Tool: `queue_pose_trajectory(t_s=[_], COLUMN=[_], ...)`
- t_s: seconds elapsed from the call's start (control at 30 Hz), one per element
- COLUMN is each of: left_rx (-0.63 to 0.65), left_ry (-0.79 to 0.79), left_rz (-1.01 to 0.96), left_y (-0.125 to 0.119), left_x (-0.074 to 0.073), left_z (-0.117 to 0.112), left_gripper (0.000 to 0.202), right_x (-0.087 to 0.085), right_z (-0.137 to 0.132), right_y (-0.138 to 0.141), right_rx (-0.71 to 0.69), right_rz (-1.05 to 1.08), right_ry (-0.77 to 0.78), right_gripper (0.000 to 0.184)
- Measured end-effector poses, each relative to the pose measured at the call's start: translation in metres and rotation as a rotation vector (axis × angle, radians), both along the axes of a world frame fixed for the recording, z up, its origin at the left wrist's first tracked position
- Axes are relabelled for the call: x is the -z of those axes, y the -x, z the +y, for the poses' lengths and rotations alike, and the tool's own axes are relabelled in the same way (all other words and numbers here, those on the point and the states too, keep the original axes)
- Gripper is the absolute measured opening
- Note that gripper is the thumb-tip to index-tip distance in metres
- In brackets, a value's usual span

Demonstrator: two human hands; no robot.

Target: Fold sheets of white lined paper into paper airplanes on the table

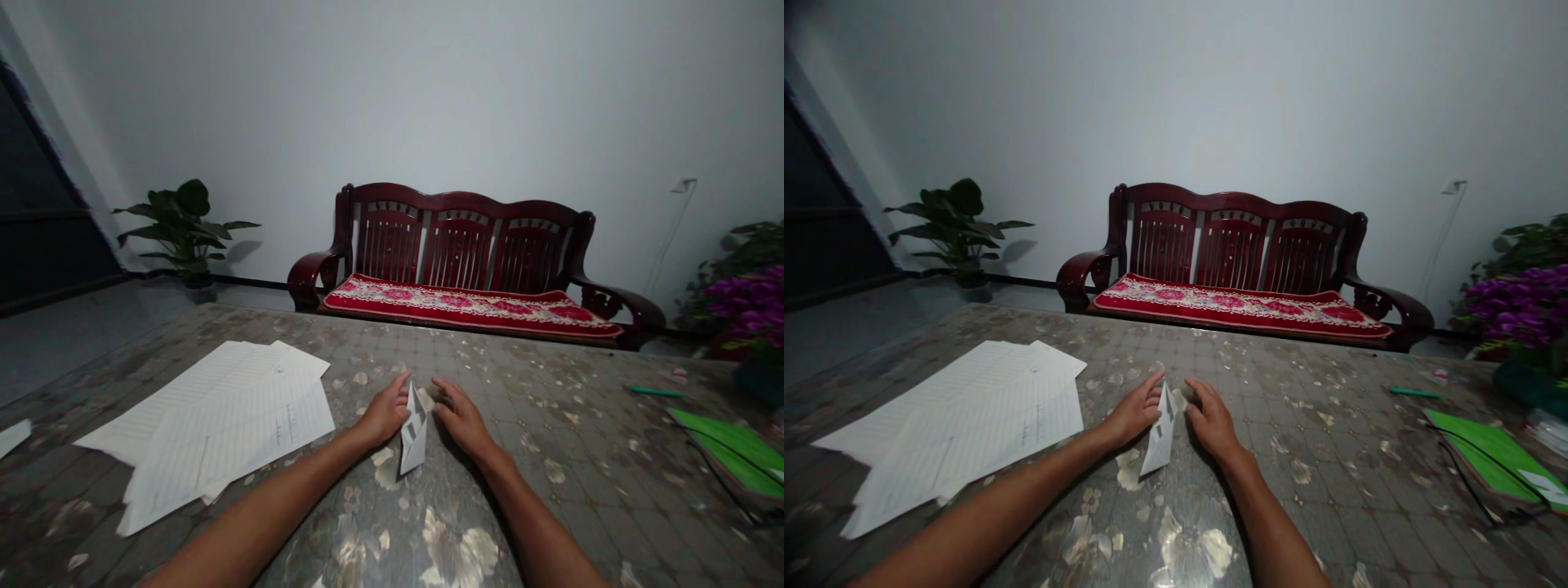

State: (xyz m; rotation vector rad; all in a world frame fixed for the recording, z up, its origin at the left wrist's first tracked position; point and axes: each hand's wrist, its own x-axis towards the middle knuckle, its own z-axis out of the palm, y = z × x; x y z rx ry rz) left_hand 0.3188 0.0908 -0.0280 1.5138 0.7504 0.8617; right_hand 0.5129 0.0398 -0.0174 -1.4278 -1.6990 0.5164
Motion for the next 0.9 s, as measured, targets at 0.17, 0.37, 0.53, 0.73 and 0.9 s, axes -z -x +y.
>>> queue_pose_trajectory(t_s=[0.17, 0.37, 0.53, 0.73, 0.9], left_rx=[0.163, 0.124, -0.163, 0.202, 0.168], left_ry=[-0.05, -0.181, -0.639, -0.93, -0.838], left_rz=[0.045, 0.175, 0.362, 0.593, 0.854], left_y=[-0.019, -0.027, 0.007, 0.023, 0.024], left_x=[-0.007, -0.028, -0.064, -0.057, -0.024], left_z=[0.028, 0.054, 0.012, -0.059, -0.056], left_gripper=[0.091, 0.082, 0.051, 0.055, 0.066], right_x=[-0.001, -0.01, -0.014, -0.008, -0.009], right_z=[-0.002, -0.009, -0.005, -0.002, -0.004], right_y=[0.004, 0.002, 0.001, 0.007, 0.009], right_rx=[-0.004, 0.003, 0.062, 0.132, 0.191], right_rz=[-0.041, -0.279, -0.358, -0.45, -0.536], right_ry=[-0.088, -0.106, -0.001, 0.034, 0.049], right_gripper=[0.049, 0.055, 0.034, 0.034, 0.033])
